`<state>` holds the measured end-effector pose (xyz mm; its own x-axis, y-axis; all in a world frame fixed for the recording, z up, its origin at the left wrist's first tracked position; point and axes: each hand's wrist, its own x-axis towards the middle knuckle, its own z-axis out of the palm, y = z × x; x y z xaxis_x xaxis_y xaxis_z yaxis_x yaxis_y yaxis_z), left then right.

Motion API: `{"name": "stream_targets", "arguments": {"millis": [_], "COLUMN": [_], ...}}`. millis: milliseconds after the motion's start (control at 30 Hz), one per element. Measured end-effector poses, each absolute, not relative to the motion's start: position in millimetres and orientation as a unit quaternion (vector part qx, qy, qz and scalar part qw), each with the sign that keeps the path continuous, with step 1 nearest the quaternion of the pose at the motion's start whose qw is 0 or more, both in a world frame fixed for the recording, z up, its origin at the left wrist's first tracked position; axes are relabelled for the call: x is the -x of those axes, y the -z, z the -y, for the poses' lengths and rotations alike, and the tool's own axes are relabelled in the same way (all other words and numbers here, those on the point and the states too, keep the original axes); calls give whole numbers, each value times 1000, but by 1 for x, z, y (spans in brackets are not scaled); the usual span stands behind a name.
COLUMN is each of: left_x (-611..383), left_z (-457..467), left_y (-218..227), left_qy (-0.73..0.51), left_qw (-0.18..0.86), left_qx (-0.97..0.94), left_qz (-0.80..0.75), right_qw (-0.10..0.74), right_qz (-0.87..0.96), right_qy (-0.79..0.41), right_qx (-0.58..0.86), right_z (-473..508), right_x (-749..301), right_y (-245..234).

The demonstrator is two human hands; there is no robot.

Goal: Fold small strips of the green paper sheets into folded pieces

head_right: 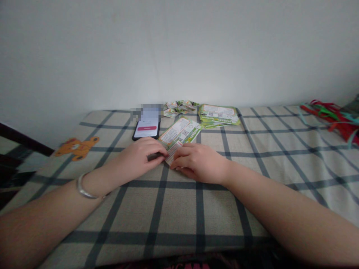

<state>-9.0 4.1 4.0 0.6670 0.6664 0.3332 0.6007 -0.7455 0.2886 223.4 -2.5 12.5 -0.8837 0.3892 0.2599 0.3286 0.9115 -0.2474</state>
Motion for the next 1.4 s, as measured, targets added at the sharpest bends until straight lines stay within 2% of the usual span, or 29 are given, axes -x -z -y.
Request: {"name": "stream_targets", "arguments": {"millis": [233,400,700,933,1067,1200,1400], "left_x": [9,9,7,5,3,2,2], "left_z": [-5,-4,-5,-4,-2,0,2], "left_y": [-4,-2,-1,0,0,-3,-5], "left_qy": [-213,-230,-290,-284,-282,-270,-288], "left_qw": [70,83,297,326,304,275,306], "left_qx": [-911,-900,-814,-795,-802,-818,-799], "left_qz": [-345,-362,-406,-426,-429,-428,-431], "right_qw": [155,156,206,174,173,210,300], "right_qz": [954,946,938,935,931,914,863], "right_qy": [-169,-175,-114,-144,-126,-149,-127], "right_qx": [191,222,254,274,296,312,386], "right_z": [-1,-4,0,1,5,9,10], "right_x": [-228,-237,-234,-234,-232,-227,-223], "right_y": [-18,-23,-18,-21,-23,-19,-11]}}
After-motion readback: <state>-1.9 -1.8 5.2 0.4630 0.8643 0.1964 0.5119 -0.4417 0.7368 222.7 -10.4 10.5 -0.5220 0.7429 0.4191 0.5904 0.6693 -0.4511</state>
